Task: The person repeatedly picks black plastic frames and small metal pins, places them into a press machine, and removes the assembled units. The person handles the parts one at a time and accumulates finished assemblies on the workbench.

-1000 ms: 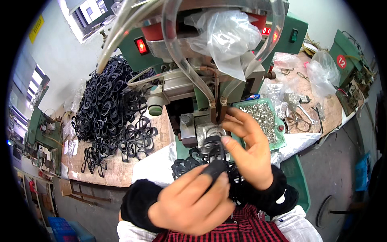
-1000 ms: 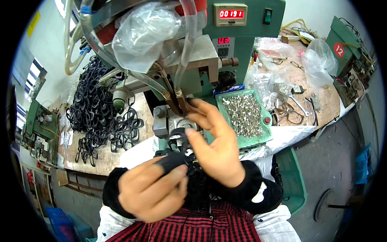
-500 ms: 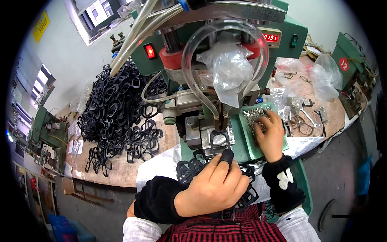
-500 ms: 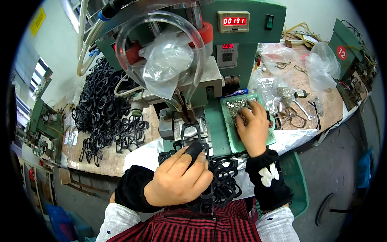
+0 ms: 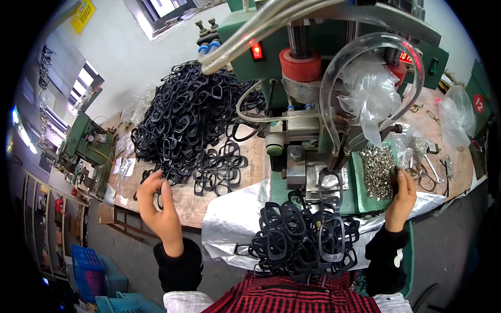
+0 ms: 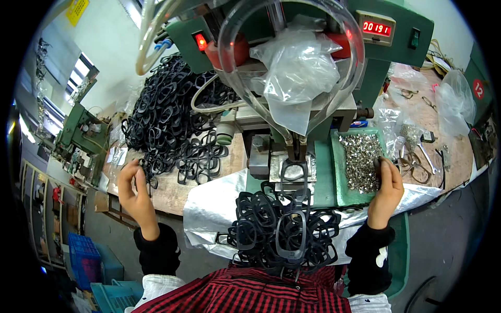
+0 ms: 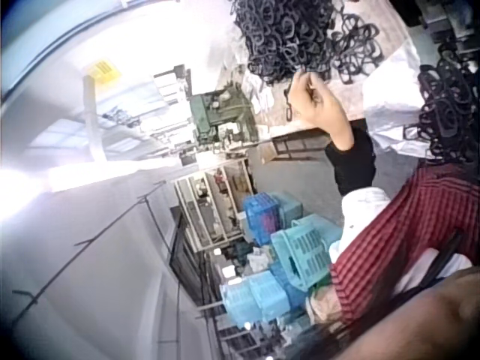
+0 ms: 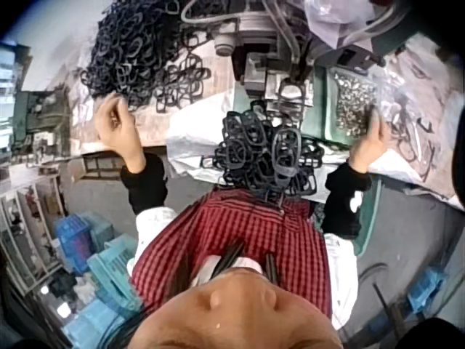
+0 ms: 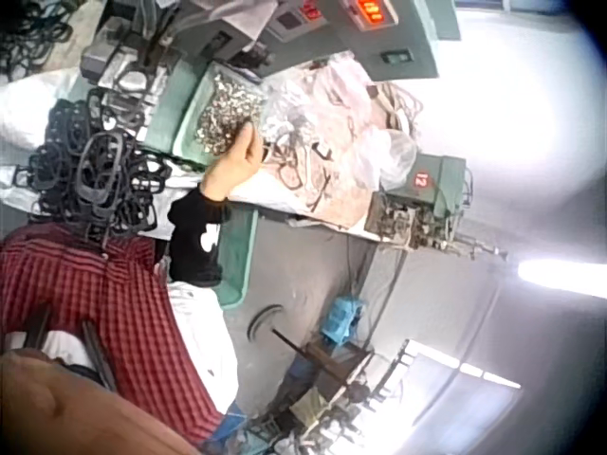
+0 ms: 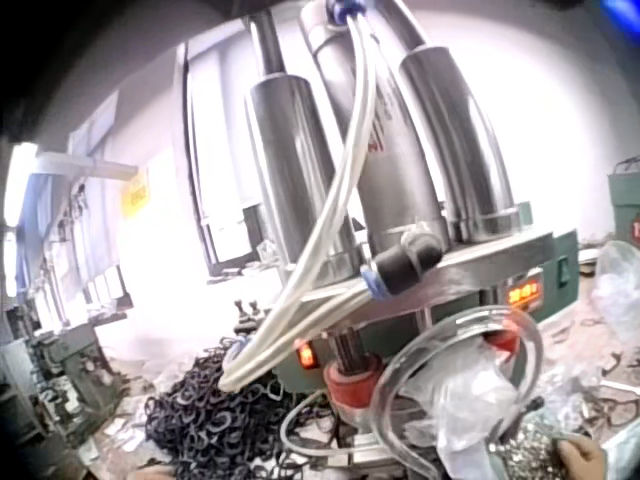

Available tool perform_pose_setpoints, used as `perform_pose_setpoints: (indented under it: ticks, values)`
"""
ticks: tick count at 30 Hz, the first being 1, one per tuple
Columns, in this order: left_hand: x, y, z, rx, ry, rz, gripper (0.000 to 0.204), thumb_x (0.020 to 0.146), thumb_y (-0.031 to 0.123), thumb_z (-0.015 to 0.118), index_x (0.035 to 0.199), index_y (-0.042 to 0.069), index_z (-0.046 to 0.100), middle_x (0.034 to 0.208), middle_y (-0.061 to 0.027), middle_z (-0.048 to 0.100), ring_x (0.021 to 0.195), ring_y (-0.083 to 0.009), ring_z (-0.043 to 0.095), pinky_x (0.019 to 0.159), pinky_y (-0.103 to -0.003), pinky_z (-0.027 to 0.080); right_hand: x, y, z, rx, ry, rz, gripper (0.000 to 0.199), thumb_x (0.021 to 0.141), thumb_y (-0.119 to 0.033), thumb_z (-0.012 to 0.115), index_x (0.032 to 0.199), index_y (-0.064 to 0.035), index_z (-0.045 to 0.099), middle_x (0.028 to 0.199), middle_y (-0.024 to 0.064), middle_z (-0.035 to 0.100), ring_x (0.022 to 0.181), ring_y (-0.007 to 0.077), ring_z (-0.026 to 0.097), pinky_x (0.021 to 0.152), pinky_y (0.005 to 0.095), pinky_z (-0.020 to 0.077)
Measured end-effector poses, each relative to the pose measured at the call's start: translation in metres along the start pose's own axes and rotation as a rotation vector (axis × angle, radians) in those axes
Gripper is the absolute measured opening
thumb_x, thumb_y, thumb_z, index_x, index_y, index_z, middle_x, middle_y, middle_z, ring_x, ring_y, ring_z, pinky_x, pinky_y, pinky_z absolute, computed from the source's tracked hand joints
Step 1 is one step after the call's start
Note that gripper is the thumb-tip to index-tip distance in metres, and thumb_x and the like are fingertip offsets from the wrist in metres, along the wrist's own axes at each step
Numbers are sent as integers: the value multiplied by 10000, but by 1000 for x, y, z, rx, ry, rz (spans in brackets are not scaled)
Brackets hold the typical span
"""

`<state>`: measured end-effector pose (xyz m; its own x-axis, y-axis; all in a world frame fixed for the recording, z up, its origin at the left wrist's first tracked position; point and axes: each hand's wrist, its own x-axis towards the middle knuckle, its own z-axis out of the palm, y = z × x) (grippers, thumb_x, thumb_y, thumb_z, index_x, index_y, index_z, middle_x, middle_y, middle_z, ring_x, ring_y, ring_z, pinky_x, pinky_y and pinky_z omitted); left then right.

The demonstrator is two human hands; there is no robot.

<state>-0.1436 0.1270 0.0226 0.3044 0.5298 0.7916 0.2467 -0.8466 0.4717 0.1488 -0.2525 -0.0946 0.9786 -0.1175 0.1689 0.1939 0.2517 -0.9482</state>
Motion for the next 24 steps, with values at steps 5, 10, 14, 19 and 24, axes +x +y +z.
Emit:
perform_pose_setpoints:
  ticks: [5, 10, 14, 19, 24]
  values:
    - [12, -14, 63, 242, -284, 239, 104, 797, 23, 733, 890, 37, 689, 1028, -101, 681, 969, -305, 602, 858, -395, 478, 4, -17, 49, -194, -133, -66, 196, 910, -59, 704, 1088, 22, 729, 997, 63, 726, 917, 120, 642, 843, 236, 482]
    - [-22, -71, 125, 854, -514, -56, 262, 776, 303, 776, 809, 45, 743, 932, -93, 647, 993, -317, 588, 776, -457, 482, -8, -23, 41, -370, -174, -111, 132, 876, -12, 703, 1004, 15, 724, 920, 52, 713, 850, 111, 623, 799, 240, 480]
    - [-54, -112, 140, 800, -442, -101, 253, 792, 276, 727, 812, 24, 706, 941, -121, 628, 994, -341, 583, 759, -490, 489, -25, -17, -15, -521, -40, -265, 106, 853, 21, 678, 958, 28, 691, 891, 37, 676, 850, 129, 610, 816, 257, 469]
    - [-36, -65, 131, 397, -221, -86, 159, 1011, 167, 543, 950, 22, 514, 799, -201, 632, 688, -416, 620, 602, -485, 471, -37, -58, -2, -561, -175, -290, 110, 827, 32, 680, 937, 24, 683, 889, 40, 677, 864, 137, 621, 804, 261, 470]
    - [-40, -79, 145, -217, -217, -330, 168, 1041, 159, 542, 948, 23, 505, 712, -51, 481, 632, -131, 429, 582, -294, 395, -37, -85, 98, -199, -403, -239, 323, 792, 36, 704, 1106, 17, 628, 995, 52, 670, 895, 143, 628, 844, 264, 483]
